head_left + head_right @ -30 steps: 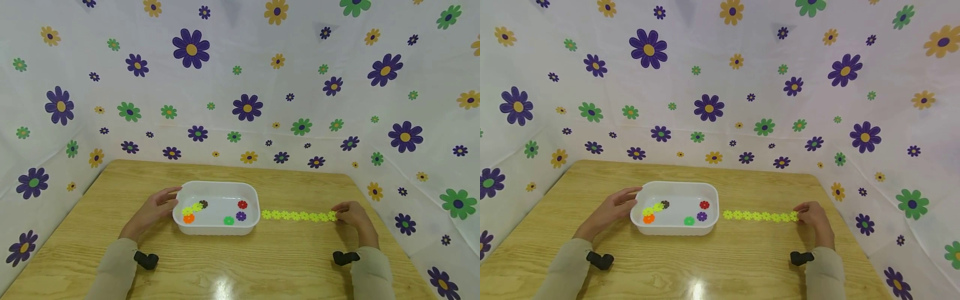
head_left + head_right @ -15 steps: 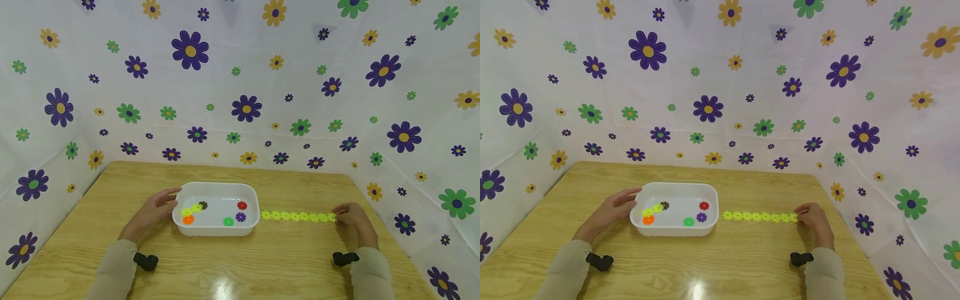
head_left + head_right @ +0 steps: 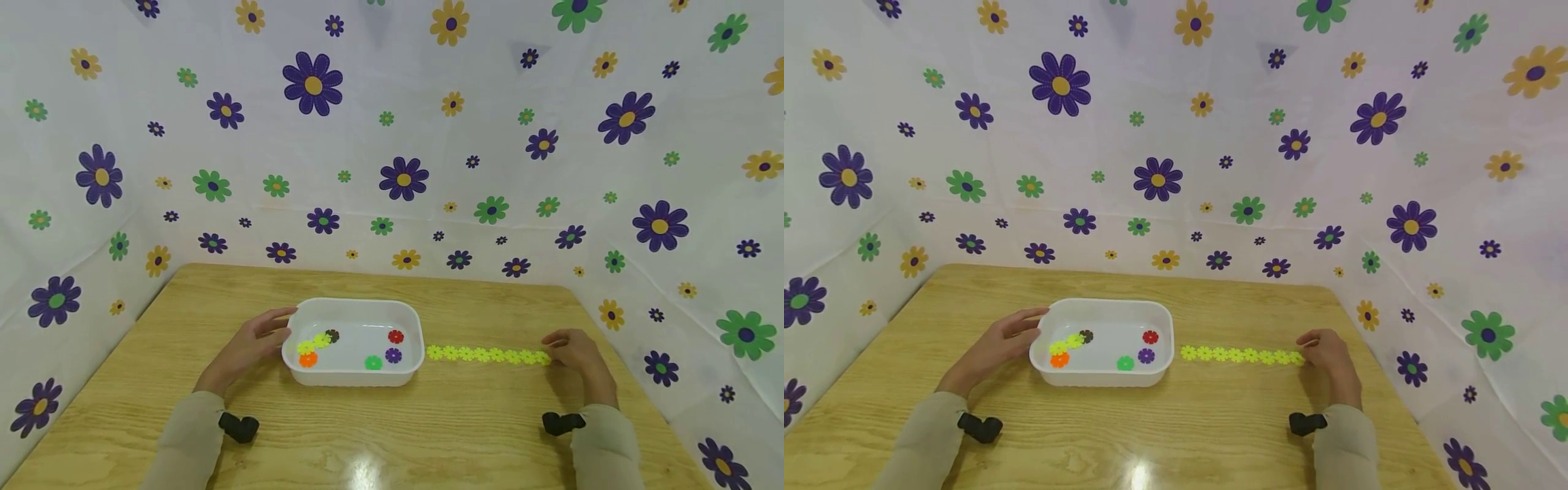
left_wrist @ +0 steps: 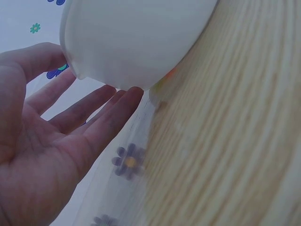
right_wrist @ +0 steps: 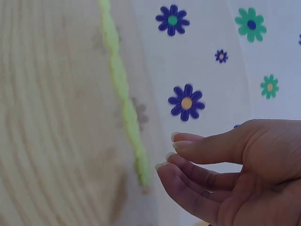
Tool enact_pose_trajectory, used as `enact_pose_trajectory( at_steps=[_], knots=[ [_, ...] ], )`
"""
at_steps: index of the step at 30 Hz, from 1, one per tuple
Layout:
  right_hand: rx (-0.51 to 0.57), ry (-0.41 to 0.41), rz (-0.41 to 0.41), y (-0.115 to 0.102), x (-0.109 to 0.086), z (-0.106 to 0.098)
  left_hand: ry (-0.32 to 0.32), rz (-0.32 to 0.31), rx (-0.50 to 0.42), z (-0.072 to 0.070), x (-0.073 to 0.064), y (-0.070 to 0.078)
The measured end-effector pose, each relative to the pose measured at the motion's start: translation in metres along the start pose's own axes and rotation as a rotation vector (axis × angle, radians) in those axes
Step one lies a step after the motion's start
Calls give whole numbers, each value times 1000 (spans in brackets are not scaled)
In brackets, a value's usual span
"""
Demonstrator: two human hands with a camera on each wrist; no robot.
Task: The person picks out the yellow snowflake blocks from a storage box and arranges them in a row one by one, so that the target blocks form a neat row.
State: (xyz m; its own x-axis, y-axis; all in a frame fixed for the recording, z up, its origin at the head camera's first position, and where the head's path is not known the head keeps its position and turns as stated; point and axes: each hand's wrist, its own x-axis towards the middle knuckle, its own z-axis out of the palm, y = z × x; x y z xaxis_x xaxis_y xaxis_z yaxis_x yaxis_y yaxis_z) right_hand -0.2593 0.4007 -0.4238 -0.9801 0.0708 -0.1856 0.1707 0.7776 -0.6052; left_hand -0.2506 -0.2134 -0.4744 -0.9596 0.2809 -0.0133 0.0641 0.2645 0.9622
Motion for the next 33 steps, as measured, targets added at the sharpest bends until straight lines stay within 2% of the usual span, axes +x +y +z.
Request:
enact_pose_trajectory(
  at_steps=[6, 12, 23, 33],
  knots=[
    [-20, -13, -85, -30, -4, 7, 1, -3, 1, 0, 1, 0],
    [-18, -28, -121, -64, -3, 19, 1, -8, -4, 1, 1, 0],
    [13, -77, -263, -130, 0, 49, -5, -9, 11, -1, 5, -7],
    [-1, -122, -280, -173, 5, 76, 0, -22, 6, 0, 5, -7]
  ],
)
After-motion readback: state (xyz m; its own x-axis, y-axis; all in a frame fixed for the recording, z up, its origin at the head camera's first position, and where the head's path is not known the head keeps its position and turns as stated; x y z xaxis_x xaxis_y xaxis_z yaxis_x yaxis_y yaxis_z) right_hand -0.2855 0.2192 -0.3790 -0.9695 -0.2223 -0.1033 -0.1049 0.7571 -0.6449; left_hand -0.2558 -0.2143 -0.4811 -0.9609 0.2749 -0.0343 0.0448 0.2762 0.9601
